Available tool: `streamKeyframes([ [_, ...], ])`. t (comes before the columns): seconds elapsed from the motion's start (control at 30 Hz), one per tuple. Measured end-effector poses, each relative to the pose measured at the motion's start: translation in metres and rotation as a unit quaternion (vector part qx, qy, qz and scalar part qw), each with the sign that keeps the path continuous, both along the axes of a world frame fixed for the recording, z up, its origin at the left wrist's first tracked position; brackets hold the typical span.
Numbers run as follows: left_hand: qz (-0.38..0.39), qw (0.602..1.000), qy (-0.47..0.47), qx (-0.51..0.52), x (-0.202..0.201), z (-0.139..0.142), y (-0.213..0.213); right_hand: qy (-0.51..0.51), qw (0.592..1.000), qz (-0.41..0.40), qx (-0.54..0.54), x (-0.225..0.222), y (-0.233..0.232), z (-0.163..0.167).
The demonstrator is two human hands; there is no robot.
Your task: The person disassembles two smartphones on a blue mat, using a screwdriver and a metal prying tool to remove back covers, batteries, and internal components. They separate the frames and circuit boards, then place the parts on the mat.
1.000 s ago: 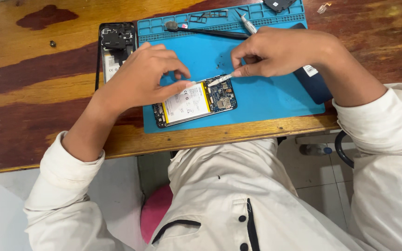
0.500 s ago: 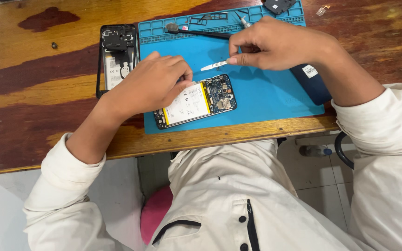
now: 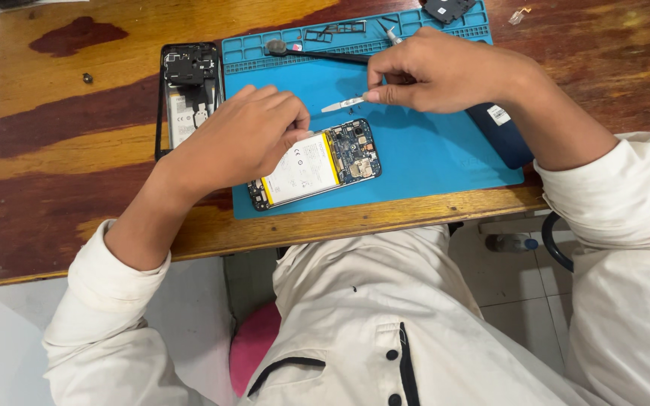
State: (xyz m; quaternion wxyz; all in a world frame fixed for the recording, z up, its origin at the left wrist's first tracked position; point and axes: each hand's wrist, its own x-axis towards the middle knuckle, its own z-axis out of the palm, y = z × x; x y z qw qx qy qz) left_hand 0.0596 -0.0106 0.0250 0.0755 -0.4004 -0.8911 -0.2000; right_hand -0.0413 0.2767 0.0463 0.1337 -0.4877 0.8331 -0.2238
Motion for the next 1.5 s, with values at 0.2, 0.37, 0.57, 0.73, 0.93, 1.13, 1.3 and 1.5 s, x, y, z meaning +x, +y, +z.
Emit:
streamKeyframes([
  [0.2, 0.006, 1.000, 0.003, 0.017, 0.000, -0.002, 0.002, -0.011, 1.000, -0.006, 0.012, 0.001, -0.002, -0.004],
  [0.37, 0.074, 0.979, -0.186, 0.048, 0.000, 0.008, 0.004, 0.008, 1.000, 0.001, 0.020, 0.000, -0.002, -0.004],
  [0.57, -0.011, 0.980, -0.179, 0.088, -0.001, 0.017, 0.001, 0.016, 0.999, -0.006, 0.034, 0.002, -0.003, -0.004],
  [0.73, -0.076, 0.975, -0.134, 0.160, -0.005, 0.010, -0.013, 0.004, 0.999, -0.015, 0.052, 0.003, -0.004, -0.003],
  [0.93, 0.051, 0.928, -0.248, 0.272, -0.016, 0.004, -0.030, 0.015, 0.999, -0.008, 0.046, 0.001, -0.003, -0.004],
  [1.13, 0.213, 0.899, -0.132, 0.359, -0.032, 0.016, -0.069, 0.020, 0.998, -0.015, 0.053, 0.002, -0.002, -0.003],
  [1.3, 0.289, 0.911, -0.164, 0.243, -0.036, 0.009, -0.105, 0.020, 0.998, -0.023, 0.063, 0.005, -0.004, -0.004],
  [1.5, 0.354, 0.886, -0.239, 0.181, -0.039, 0.004, -0.115, 0.032, 0.995, -0.038, 0.085, 0.004, -0.005, -0.006],
])
